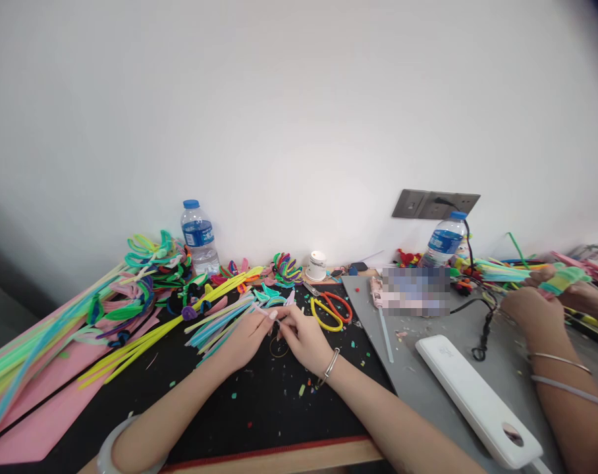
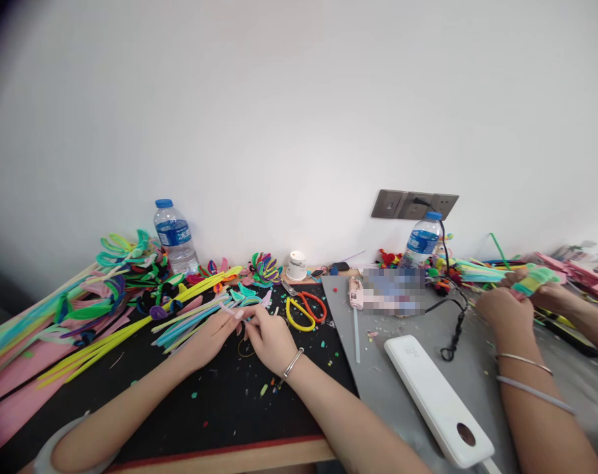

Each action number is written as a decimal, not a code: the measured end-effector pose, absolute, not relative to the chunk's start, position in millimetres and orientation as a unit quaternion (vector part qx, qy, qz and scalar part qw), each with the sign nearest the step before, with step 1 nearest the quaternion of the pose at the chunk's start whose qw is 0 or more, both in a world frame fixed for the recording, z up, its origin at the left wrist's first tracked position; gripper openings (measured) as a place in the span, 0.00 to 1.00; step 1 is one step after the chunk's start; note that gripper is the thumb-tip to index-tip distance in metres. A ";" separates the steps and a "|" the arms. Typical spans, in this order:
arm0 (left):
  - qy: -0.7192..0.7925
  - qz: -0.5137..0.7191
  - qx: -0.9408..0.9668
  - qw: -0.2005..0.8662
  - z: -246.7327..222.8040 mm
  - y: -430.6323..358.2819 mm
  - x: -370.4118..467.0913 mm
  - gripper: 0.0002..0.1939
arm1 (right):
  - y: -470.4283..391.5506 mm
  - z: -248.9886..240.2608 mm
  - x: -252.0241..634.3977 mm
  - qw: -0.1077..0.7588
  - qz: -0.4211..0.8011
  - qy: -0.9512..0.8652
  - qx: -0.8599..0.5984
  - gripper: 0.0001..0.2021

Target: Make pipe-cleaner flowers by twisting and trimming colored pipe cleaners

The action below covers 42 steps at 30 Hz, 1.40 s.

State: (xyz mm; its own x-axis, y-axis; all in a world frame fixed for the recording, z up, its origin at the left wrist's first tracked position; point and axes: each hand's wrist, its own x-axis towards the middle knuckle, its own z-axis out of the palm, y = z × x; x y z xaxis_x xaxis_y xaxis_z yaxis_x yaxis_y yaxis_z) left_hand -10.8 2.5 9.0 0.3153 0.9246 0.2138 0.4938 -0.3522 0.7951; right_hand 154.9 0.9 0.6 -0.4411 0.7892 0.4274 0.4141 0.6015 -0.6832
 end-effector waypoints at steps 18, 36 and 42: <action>0.491 0.389 0.711 0.318 4.9 9.4 -15.3 0.21 | 3.3 -1.7 154.4 0.405 0.258 -0.790 -0.380 0.06; 0.531 0.316 0.745 0.251 11.1 7.6 -15.1 0.21 | 8.8 4.6 151.1 0.513 0.480 -0.598 -0.385 0.04; 0.509 0.266 0.785 0.232 7.8 4.2 -15.7 0.18 | 11.8 5.8 152.6 0.538 0.539 -0.539 -0.361 0.05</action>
State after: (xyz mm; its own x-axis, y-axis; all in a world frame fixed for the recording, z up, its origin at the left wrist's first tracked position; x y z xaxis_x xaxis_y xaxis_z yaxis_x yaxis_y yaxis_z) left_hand -15.7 4.2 7.8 0.3409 0.9223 0.1822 0.6754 -0.3751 0.6349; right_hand 152.6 11.8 5.8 -0.1617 0.9681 0.1915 -0.1901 0.1599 -0.9687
